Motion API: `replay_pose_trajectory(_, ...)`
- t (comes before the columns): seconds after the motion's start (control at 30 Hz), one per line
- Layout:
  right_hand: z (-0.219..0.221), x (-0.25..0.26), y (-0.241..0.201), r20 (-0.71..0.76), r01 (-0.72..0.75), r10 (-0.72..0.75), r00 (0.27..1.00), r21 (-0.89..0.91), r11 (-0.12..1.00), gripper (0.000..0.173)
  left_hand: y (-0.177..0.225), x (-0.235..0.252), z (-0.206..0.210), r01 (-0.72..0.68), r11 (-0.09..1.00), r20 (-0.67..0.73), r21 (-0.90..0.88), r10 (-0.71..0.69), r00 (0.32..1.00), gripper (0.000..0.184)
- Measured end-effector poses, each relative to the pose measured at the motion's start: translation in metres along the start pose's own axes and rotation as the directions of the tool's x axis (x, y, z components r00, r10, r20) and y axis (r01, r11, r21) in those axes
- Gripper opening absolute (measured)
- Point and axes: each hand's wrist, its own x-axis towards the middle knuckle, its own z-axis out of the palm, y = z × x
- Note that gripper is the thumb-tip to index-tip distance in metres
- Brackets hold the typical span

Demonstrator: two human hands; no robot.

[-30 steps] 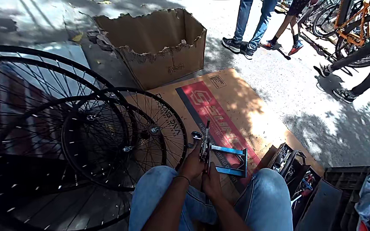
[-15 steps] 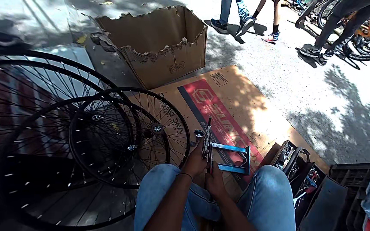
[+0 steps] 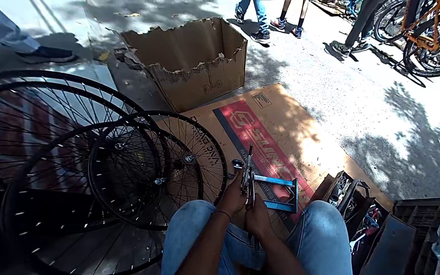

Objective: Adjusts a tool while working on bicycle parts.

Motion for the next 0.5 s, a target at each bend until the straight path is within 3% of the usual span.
replay_pose_trajectory(0.1,-0.048,0.002,-0.049,0.213,-0.193,0.172,0.962,0.081,0.978,0.012,-0.003,0.001,0.000,-0.033,0.999,-0.001,-0.007,0.033,0.999,0.100)
replay_pose_trajectory(0.17,-0.079,0.013,-0.077,0.370,-0.358,0.287,0.884,0.139,0.923,0.018,-0.004,-0.001,0.001,-0.031,0.999,-0.007,-0.036,0.030,1.000,0.098)
replay_pose_trajectory(0.27,-0.089,0.019,-0.081,0.424,-0.436,0.323,0.846,0.201,0.877,0.019,0.000,0.000,0.003,-0.010,0.998,-0.003,-0.060,0.010,1.000,0.100)
replay_pose_trajectory(0.33,-0.072,0.009,-0.062,0.383,-0.361,0.243,0.891,0.275,0.891,0.018,-0.003,0.001,0.001,-0.017,0.998,0.009,-0.061,0.017,1.000,0.106)
replay_pose_trajectory(0.43,-0.032,-0.004,-0.022,0.195,-0.094,0.028,0.980,0.340,0.936,0.006,-0.003,0.003,0.001,0.005,1.000,0.003,-0.025,-0.005,1.000,0.107)
replay_pose_trajectory(0.5,-0.015,-0.006,-0.002,0.114,0.006,-0.042,0.993,0.300,0.954,0.014,-0.002,0.001,0.002,0.016,1.000,-0.004,-0.025,-0.016,1.000,0.107)
